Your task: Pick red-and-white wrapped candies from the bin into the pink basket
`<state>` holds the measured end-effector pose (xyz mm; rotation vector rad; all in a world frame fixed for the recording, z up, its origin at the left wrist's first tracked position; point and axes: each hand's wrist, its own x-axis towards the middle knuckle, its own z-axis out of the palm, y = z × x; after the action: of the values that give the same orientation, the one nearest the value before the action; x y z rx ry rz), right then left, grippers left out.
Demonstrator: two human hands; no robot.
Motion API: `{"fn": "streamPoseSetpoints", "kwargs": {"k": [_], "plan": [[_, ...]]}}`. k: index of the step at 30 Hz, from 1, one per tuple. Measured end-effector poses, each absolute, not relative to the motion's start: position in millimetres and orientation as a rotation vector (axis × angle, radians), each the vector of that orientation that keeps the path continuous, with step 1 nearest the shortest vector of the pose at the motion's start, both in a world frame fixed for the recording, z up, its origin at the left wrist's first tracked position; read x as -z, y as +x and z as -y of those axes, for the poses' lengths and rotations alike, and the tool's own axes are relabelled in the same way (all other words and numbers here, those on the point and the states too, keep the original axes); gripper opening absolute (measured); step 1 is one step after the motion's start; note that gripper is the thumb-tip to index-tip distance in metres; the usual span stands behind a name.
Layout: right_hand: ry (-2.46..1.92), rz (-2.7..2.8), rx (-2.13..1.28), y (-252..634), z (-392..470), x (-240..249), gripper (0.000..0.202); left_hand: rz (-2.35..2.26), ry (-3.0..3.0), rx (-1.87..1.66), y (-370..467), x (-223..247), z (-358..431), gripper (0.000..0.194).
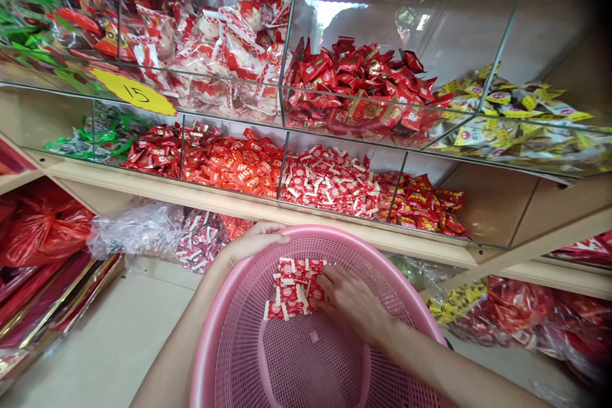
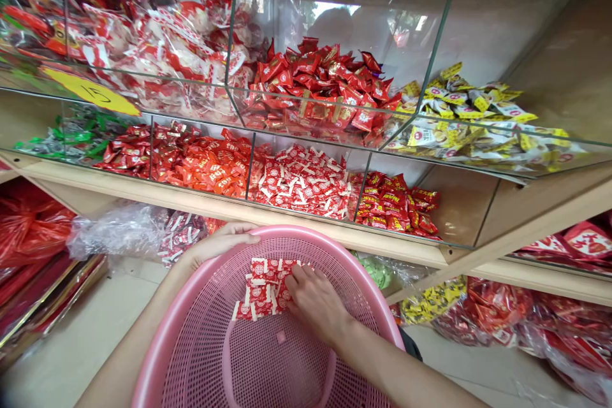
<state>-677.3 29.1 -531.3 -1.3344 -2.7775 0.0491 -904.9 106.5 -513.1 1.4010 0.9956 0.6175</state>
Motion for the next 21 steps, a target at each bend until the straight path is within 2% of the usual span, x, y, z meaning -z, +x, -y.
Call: {"fn": "streamPoseSetpoints", "kwargs": {"k": [6, 11, 21], "plan": [[-1.352, 2.750, -0.044, -677.9, -33.5, 534.3, 0.008, -0.984, 1.393, -0.616, -904.6, 512.7, -106.5, 0.035], [-1.296, 2.722, -0.231, -669.8, -39.5, 521.6, 0.006, -0.981, 1.397, -0.616, -905.2, 512.7, -106.6, 0.033], [-1.164, 2.807, -0.340, -678.1, -37.2, 523.1, 0.012, -1.003, 1.417, -0.622, -904.9, 511.5, -107.1, 0.034]]}}
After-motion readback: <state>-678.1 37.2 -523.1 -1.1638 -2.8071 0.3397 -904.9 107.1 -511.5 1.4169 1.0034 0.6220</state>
